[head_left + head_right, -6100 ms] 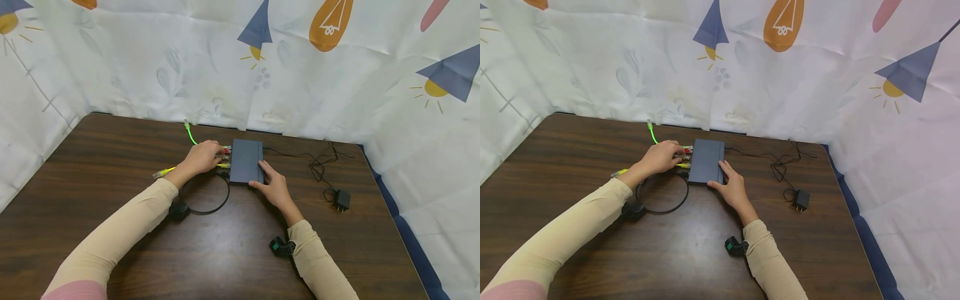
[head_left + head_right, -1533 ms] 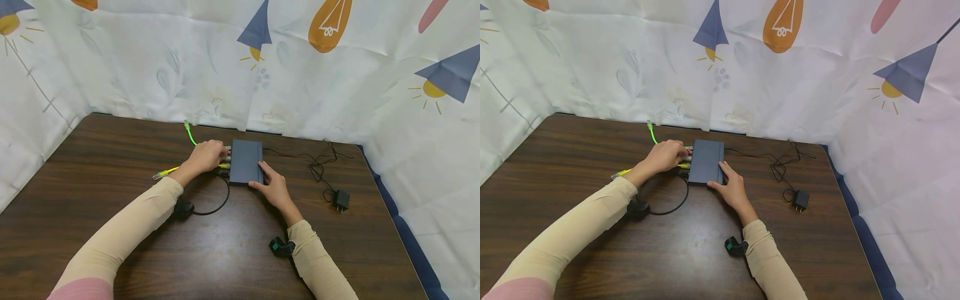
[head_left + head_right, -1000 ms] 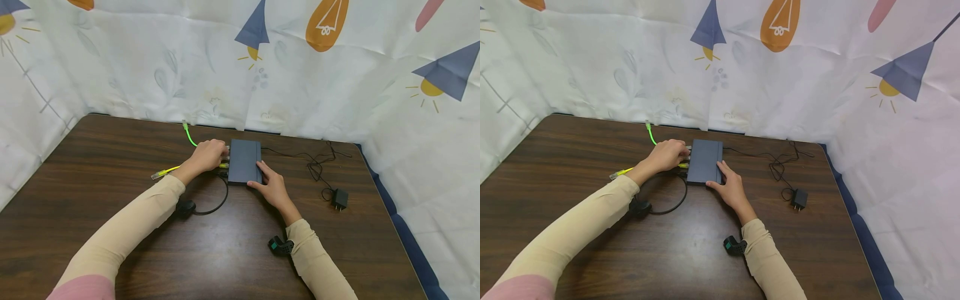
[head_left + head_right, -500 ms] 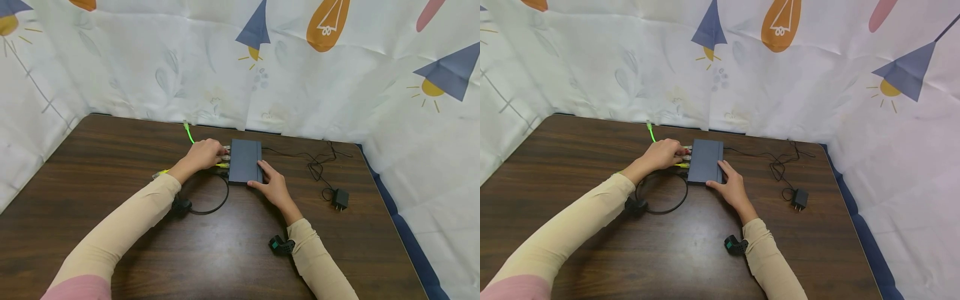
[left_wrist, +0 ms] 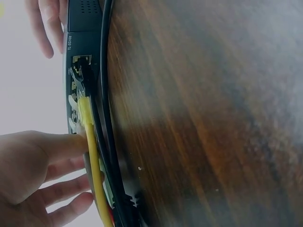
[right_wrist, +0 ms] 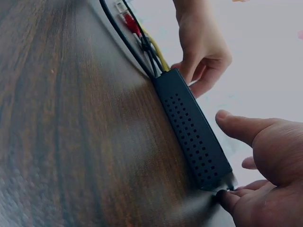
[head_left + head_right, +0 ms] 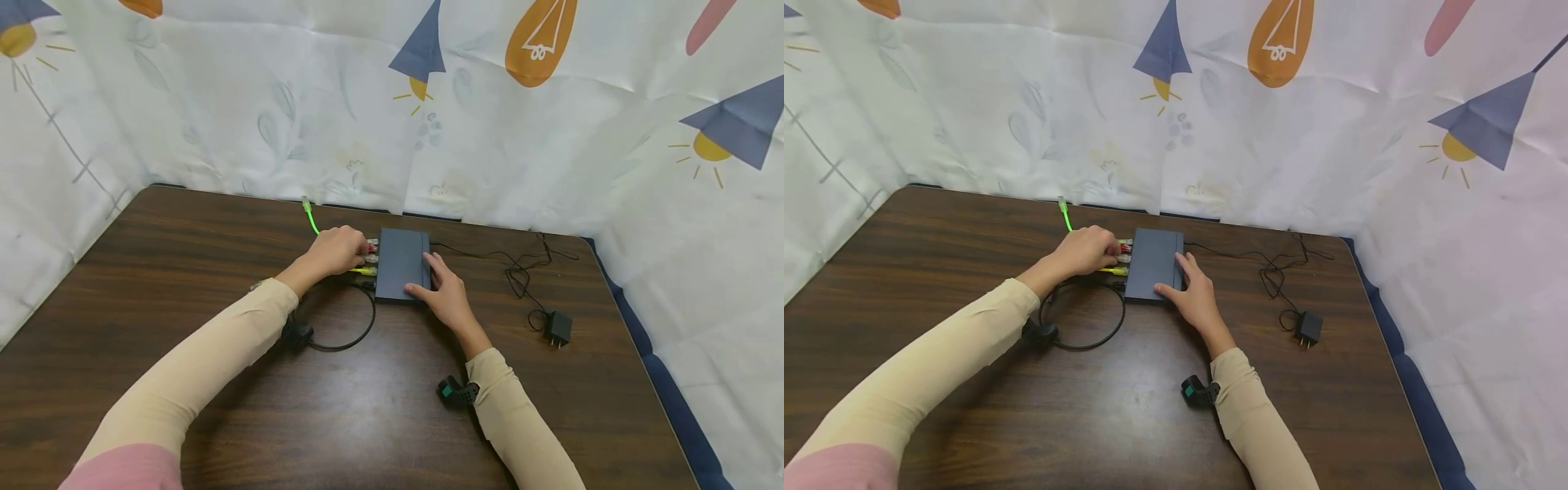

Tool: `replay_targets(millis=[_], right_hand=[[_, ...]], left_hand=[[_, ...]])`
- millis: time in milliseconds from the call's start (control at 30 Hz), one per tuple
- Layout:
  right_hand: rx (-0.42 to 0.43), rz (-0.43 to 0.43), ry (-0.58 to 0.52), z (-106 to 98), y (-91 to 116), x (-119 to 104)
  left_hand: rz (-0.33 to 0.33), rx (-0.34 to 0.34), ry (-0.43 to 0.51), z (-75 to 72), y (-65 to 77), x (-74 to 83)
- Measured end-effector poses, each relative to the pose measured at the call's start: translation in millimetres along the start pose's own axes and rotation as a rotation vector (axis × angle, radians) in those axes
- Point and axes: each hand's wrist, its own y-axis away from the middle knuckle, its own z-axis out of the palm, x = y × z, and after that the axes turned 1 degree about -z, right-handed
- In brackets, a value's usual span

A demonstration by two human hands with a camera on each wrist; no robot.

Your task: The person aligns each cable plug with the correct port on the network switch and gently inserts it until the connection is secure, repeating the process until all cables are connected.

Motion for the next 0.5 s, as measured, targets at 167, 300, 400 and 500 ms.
replay_targets(millis=[167, 300, 400, 500], right_hand=[[-0.005, -0.007, 0.006, 1.9, -3.8, 3.5], [-0.010, -0.020, 0.028, 3.0, -4.2, 4.4], [-0.010, -0.023, 0.049, 3.6, -3.7, 4.2], [-0.015, -0.017, 0.063, 3.9, -3.3, 3.8]], left_hand=[[0.005, -0.014, 0.003, 0.4, -1.9, 0.1], [0.016, -0.010, -0.005, 0.4, -3.2, 0.4], [0.027, -0.005, -0.011, 0.5, -3.9, 0.6], [0.040, -0.001, -0.013, 0.8, -4.8, 0.3]])
